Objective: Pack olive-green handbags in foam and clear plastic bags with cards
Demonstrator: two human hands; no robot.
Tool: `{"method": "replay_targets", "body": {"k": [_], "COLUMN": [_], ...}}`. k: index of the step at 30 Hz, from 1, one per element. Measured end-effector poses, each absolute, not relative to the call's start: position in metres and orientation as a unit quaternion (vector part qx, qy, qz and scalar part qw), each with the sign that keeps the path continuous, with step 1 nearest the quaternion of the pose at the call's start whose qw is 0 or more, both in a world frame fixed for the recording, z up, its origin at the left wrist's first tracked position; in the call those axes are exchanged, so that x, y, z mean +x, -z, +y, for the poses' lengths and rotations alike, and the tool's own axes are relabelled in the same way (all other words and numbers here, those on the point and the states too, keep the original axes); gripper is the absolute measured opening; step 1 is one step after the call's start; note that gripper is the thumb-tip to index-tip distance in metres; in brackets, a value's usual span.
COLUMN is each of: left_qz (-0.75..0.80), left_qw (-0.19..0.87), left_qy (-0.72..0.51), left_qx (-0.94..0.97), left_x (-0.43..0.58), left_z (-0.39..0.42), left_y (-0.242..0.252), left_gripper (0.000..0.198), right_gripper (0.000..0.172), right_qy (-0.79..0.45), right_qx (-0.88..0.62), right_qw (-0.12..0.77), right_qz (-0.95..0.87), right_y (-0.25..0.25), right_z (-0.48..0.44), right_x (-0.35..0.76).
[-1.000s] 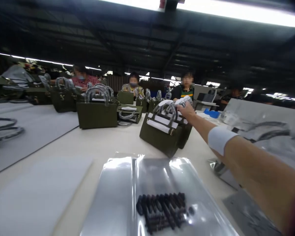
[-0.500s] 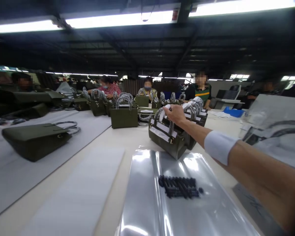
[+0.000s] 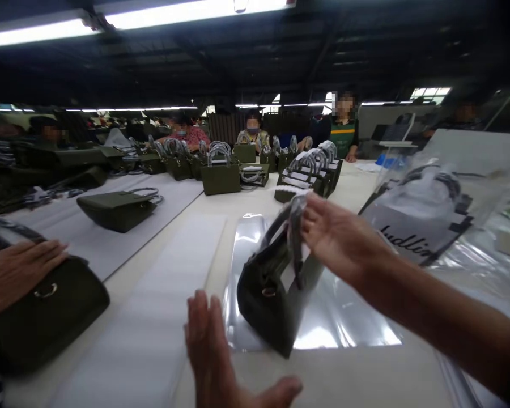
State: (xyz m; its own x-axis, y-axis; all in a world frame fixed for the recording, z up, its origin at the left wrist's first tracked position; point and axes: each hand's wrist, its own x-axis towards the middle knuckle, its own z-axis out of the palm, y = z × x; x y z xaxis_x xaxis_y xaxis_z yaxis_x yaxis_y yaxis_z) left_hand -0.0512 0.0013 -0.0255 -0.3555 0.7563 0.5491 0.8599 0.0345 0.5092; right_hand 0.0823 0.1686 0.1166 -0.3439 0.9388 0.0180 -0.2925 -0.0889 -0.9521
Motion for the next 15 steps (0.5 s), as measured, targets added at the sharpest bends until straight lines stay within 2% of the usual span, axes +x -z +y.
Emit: {"method": "replay_targets", "body": {"k": [1,2,4,6,8,9,10,13,15], "left_qz": [-0.700,-0.689,-0.667,-0.639,-0.611,-0.600,-0.591,-0.591,-0.615], "left_qw": [0.080,0.082,0.042,0.006,-0.001,-0.002,0.001,0.018,0.059], "left_qy": [0.432,0.447,0.461,0.460,0.457,0.454,0.453,0.438,0.401], "left_qx": [-0.563,-0.564,-0.584,-0.616,-0.647,-0.659,-0.667,-0.677,-0.676], "left_x": [-0.038,-0.027,-0.016,-0.011,-0.008,-0.005,-0.002,-0.005,-0.024], "left_z": [0.009,0.014,0.020,0.018,0.013,0.010,0.007,-0.008,-0.032], "left_y": [0.021,0.018,0.016,0.016,0.013,0.012,0.010,0.016,0.030], "left_gripper": [0.108,0.099,0.076,0.063,0.060,0.060,0.061,0.077,0.088], "right_gripper": [0.023,0.027,0.031,0.032,0.055,0.067,0.073,0.053,0.059], "right_qy": [-0.663,-0.653,-0.547,-0.316,-0.089,-0.034,-0.032,-0.180,-0.243], "right_qx": [-0.314,-0.301,-0.305,-0.330,-0.305,-0.270,-0.228,-0.155,-0.190], "right_qw": [0.444,0.411,0.345,0.352,0.377,0.366,0.325,0.168,0.163], "right_qz": [-0.514,-0.561,-0.699,-0.817,-0.870,-0.890,-0.917,-0.957,-0.937], "right_y": [-0.105,-0.096,-0.090,-0.097,-0.107,-0.110,-0.110,-0.099,-0.088], "right_z": [0.145,0.125,0.101,0.101,0.119,0.133,0.148,0.191,0.209], "right_x": [0.090,0.101,0.129,0.158,0.178,0.182,0.183,0.173,0.164]}}
